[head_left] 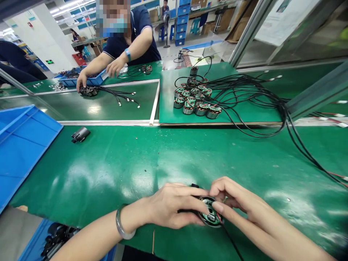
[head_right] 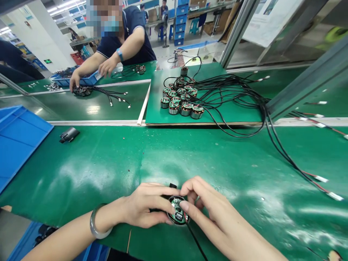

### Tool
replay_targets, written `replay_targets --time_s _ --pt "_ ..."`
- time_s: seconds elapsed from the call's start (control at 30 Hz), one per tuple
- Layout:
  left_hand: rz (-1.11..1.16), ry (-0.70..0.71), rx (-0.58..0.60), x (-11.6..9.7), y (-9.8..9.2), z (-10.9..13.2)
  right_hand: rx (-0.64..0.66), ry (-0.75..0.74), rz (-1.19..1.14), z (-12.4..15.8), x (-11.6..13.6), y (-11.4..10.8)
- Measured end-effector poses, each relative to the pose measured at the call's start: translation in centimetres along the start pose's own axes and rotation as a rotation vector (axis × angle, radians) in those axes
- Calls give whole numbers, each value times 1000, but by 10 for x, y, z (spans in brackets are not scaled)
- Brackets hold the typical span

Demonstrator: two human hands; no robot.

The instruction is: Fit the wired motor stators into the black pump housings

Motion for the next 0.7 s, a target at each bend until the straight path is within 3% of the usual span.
replay_targets --time_s 0.13,0.33,0.7 --pt "-207 46 96 -6 3 4 106 119 -147 -8 -9 13" --pt "-364 135 17 -17 9 3 190 178 -229 -15 3 14" --pt "-488 110 1 -24 14 -6 145 136 -181 -11 9 15"
Point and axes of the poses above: each hand's wrist, its own z-axis away from the middle knuckle, its own y-axis out of the palm, x = y × z, the point moved 3 cm from there along -z, towards the middle knuckle, and after that the axes turned 13 degrees about y, right-handed, at the moved point
